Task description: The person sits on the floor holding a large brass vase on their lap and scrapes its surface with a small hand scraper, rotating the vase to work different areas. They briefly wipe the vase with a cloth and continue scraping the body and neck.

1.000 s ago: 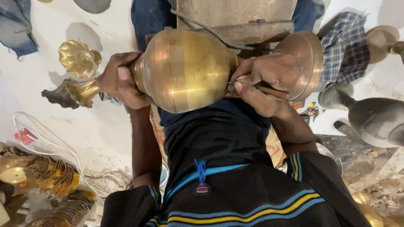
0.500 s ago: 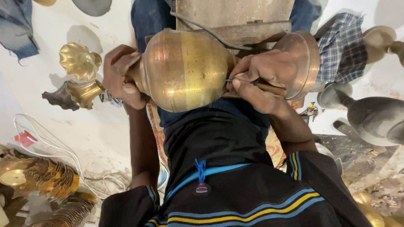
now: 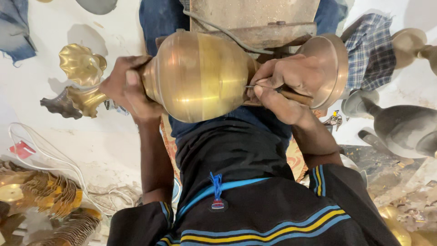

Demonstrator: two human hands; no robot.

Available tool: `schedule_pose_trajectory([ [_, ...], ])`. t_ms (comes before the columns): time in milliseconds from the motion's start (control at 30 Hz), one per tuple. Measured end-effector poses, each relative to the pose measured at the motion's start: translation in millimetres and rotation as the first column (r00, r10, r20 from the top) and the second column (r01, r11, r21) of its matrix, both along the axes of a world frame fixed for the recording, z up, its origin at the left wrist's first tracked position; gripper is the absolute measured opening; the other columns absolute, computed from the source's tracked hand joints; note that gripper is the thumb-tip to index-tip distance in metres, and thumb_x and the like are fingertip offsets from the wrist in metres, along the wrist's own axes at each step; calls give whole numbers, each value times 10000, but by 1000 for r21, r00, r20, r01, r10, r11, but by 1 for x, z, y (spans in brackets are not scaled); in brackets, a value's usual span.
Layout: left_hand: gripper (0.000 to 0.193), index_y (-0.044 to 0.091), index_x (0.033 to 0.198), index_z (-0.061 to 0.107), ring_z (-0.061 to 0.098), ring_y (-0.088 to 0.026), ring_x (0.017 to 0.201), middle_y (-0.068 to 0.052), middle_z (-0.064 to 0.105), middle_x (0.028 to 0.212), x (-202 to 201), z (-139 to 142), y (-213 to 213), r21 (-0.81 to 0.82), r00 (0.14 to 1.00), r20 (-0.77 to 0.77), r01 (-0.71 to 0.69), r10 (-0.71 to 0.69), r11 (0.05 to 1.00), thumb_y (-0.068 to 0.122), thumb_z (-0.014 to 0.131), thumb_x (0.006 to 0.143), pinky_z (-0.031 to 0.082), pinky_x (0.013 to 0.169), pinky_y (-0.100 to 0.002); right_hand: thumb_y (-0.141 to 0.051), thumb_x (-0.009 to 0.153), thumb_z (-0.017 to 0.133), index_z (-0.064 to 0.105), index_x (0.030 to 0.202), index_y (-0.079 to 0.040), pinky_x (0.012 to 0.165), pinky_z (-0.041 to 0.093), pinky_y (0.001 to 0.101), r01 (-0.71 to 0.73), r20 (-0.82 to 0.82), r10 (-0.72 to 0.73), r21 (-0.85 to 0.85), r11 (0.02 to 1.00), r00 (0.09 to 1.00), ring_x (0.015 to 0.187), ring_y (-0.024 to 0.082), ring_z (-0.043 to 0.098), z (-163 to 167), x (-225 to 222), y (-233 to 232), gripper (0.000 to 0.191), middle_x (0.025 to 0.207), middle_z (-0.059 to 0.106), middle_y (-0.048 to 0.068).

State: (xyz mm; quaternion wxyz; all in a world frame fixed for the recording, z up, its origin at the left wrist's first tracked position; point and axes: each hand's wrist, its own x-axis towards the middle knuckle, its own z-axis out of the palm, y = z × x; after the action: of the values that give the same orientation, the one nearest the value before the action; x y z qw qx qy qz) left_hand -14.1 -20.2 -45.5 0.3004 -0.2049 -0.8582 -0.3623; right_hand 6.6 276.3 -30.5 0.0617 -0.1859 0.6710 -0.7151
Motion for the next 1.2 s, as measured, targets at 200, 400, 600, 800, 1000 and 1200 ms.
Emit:
schedule_pose_trajectory([
  [200, 410, -75, 883, 651, 460, -275, 686, -183, 542, 716, 19, 34, 7, 15, 674, 688, -384, 270, 923, 230, 440, 1058, 374, 703, -450, 25, 958, 631, 492, 769, 17, 594, 608, 279, 41, 63, -41, 5, 999, 997, 676, 206, 729, -2, -1, -6, 235, 859, 690, 207],
  [400, 527, -102, 1071, 670, 661, -320, 866, -241, 662, 948, 5, 7, -4, 194, 946, 322, -33, -32, 980, 373, 443, 1094, 507, 775, -385, 44, 939, 652, 501, 741, 27, 630, 591, 289, 85, 17, -86, 64, 994, 996, 666, 199, 718, 3, -1, -7, 249, 816, 694, 196],
  [600, 565, -119, 893, 713, 689, -329, 732, -243, 693, 796, 4, -53, -10, 390, 991, 105, -115, 81, 913, 370, 442, 976, 552, 706, -418, 20, 946, 651, 484, 765, 12, 628, 627, 271, 37, 28, -37, -6, 999, 999, 683, 186, 737, -3, -3, -5, 246, 865, 695, 183],
  [800, 491, -104, 807, 649, 672, -339, 616, -226, 663, 739, -6, -47, -3, 400, 993, -55, -72, 103, 914, 309, 436, 966, 558, 581, -418, 14, 937, 656, 499, 754, 8, 632, 600, 278, 27, -2, -27, 46, 999, 1000, 683, 204, 729, 0, -3, -1, 241, 806, 693, 187],
  [1000, 500, -73, 919, 671, 613, -251, 673, -171, 654, 773, 13, 10, 8, 235, 870, 483, -238, 99, 943, 299, 388, 1100, 463, 668, -365, -9, 954, 663, 485, 768, 3, 642, 606, 289, 33, 9, -34, 41, 999, 999, 686, 206, 735, 2, -5, -2, 258, 805, 693, 180],
  [1200, 487, -96, 867, 631, 430, -219, 601, -162, 497, 613, 15, 29, 7, 169, 670, 727, -386, 149, 907, 290, 437, 1092, 349, 596, -365, -7, 931, 666, 472, 729, 7, 604, 586, 278, 64, 62, -66, 19, 998, 996, 645, 203, 724, 2, -1, -5, 280, 798, 696, 204],
])
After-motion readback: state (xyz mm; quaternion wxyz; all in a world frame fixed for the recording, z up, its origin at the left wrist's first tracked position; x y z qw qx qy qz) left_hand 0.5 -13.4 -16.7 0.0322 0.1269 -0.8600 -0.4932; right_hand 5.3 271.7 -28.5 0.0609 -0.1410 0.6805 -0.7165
